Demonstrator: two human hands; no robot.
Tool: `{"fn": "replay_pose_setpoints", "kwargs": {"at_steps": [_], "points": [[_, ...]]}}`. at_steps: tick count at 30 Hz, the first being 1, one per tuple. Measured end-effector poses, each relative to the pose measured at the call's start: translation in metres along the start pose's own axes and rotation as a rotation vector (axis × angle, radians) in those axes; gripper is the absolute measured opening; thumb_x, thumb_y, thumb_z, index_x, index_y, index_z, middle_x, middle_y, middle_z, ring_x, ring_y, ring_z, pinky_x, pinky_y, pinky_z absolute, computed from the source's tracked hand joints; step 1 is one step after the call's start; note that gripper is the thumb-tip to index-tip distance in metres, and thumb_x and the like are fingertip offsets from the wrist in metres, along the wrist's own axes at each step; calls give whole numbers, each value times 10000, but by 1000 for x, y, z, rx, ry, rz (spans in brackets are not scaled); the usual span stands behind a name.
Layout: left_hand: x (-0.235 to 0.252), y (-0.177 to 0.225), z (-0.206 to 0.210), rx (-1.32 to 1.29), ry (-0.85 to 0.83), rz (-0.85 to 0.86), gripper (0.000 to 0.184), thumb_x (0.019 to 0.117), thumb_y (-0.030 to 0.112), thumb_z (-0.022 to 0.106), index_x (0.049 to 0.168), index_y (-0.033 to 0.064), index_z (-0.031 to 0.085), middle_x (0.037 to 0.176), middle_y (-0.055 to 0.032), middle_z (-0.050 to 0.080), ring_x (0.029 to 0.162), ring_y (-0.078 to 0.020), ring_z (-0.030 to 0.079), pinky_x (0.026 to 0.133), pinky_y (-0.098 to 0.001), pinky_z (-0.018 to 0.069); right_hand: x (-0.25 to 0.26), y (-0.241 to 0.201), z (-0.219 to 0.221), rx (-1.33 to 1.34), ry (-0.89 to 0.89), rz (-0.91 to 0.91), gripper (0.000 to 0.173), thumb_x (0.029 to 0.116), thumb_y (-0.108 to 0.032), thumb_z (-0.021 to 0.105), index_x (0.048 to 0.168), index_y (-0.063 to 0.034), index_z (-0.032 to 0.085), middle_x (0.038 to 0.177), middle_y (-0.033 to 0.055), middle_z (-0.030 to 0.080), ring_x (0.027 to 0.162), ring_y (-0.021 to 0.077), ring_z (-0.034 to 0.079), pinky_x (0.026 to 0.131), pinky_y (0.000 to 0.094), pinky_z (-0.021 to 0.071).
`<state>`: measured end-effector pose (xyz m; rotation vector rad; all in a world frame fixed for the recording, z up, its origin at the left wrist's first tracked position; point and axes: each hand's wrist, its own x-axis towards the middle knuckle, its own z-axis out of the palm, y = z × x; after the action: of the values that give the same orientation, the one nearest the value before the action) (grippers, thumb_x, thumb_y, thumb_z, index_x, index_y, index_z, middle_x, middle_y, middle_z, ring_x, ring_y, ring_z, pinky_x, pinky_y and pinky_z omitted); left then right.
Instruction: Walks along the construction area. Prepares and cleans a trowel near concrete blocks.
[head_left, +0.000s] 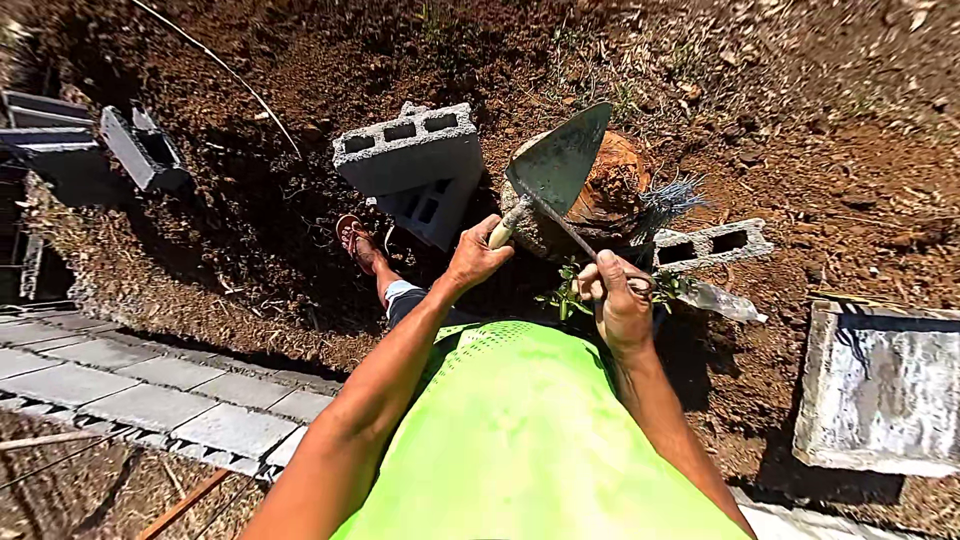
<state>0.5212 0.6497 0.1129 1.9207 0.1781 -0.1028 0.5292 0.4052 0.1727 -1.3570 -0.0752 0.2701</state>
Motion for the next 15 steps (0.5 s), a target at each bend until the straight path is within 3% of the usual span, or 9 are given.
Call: {"fn": "replay_pose_setpoints", "kwargs": {"at_steps": [3, 6, 8, 11, 14, 15], "points": [[-9, -2, 1, 16, -11, 11, 206, 854, 108, 727, 1028, 33, 646, 825, -73, 647, 656, -137, 609, 610, -335, 532, -9, 17, -1, 157, -71, -19, 411, 1070, -444, 506, 857, -159, 712, 729, -17, 678, 662, 127, 666, 692, 336, 607], [-3, -6, 2, 40, 17, 61, 236, 838, 109, 739, 1056, 43, 676, 875, -62, 686, 731, -126, 654, 683, -346, 562, -14, 39, -3, -23, -19, 126, 337, 1055, -311, 582, 838, -91, 718, 696, 12, 682, 577, 116, 625, 593, 301, 580], [0, -7, -1, 82, 19, 54, 249, 839, 109, 742, 1070, 40, 681, 886, -75, 703, 758, -140, 673, 715, -372, 573, -11, 18, 0, 51, -38, 69, 355, 1056, -342, 568, 814, -122, 706, 674, -9, 668, 579, 105, 626, 618, 300, 586], [-8, -5, -3, 109, 3, 39, 213, 854, 119, 729, 1039, 38, 661, 835, -75, 671, 704, -149, 640, 659, -366, 548, -8, 8, 0, 193, -46, -27, 408, 1060, -453, 524, 832, -160, 692, 698, -20, 648, 641, 126, 643, 682, 338, 590], [-4, -3, 0, 113, 37, 69, 204, 836, 108, 737, 1008, 38, 653, 780, -65, 655, 657, -134, 624, 618, -341, 531, -5, 31, -8, -83, 49, 91, 369, 1076, -360, 539, 873, -99, 704, 706, 1, 632, 608, 128, 604, 633, 326, 578], [-4, -4, 1, 110, 43, 69, 200, 837, 114, 736, 1003, 40, 652, 772, -61, 650, 650, -132, 619, 612, -339, 528, -4, 28, -8, -67, 84, 117, 366, 1067, -351, 555, 844, -101, 701, 663, -4, 612, 577, 127, 592, 621, 328, 576]]}}
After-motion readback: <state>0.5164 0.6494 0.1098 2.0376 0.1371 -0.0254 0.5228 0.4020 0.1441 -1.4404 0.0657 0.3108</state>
